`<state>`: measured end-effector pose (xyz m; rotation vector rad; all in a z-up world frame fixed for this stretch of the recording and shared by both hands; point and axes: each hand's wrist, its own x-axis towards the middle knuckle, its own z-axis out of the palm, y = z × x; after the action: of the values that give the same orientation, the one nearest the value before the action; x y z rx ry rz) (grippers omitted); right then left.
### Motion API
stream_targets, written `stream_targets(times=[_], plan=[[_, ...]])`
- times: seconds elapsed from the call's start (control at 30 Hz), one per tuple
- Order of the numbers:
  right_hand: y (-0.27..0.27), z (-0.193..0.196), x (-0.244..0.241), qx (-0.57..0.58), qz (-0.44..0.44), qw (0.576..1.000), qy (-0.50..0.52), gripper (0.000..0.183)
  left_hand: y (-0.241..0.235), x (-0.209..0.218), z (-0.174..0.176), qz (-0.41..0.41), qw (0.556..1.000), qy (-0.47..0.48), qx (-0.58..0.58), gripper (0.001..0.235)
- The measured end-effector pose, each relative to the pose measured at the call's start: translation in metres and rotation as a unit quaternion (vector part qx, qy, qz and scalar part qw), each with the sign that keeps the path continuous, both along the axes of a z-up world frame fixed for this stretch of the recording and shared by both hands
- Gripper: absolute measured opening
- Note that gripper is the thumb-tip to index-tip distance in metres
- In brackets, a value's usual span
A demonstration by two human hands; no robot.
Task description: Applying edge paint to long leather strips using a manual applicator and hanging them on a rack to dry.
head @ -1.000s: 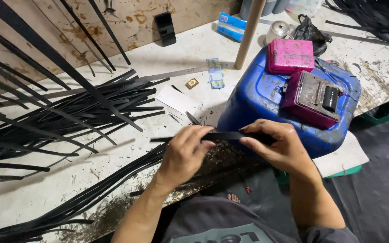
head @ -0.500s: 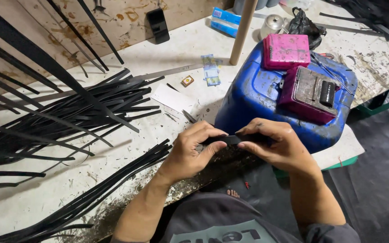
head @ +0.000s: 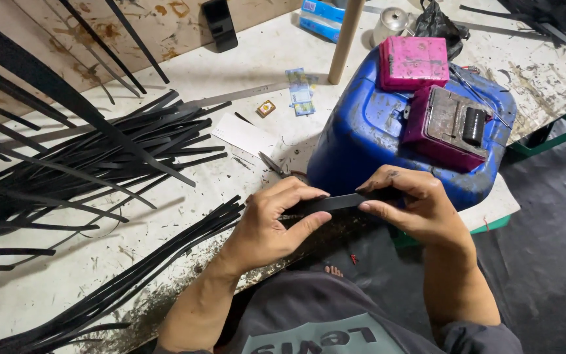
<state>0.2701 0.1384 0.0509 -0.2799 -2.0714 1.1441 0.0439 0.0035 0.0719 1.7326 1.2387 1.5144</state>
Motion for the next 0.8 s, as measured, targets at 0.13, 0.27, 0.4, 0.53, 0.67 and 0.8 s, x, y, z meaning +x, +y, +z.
stream_targets(times=[0.13, 0.27, 0.4, 0.53, 0.67, 0.8], plan=[[-0.001, 0.000, -0.003, -0.006, 0.015, 1.000, 0.016, 0.018, 0.004, 0.006, -0.003, 0.009, 1.000, 0.010, 0.014, 0.016], [0.005, 0.003, 0.014, 0.015, -0.006, 1.000, -0.002, 0.020, -0.002, -0.004, -0.004, 0.001, 1.000, 0.003, -0.005, 0.016], [0.000, 0.009, 0.006, 0.021, -0.021, 1.000, -0.010, 0.020, 0.006, 0.000, 0.003, -0.018, 1.000, 0.024, -0.003, 0.022], [-0.006, 0.020, -0.005, 0.031, -0.011, 0.999, -0.003, 0.017, 0.017, 0.002, -0.012, -0.014, 0.999, 0.038, 0.021, 0.019], [0.004, 0.016, 0.012, 0.037, -0.054, 0.997, -0.030, 0.017, 0.008, -0.023, -0.009, 0.012, 0.998, 0.051, -0.032, 0.020], [-0.008, 0.024, -0.014, 0.036, -0.014, 0.999, -0.003, 0.015, 0.021, -0.004, -0.010, -0.032, 0.998, 0.053, 0.004, 0.023]])
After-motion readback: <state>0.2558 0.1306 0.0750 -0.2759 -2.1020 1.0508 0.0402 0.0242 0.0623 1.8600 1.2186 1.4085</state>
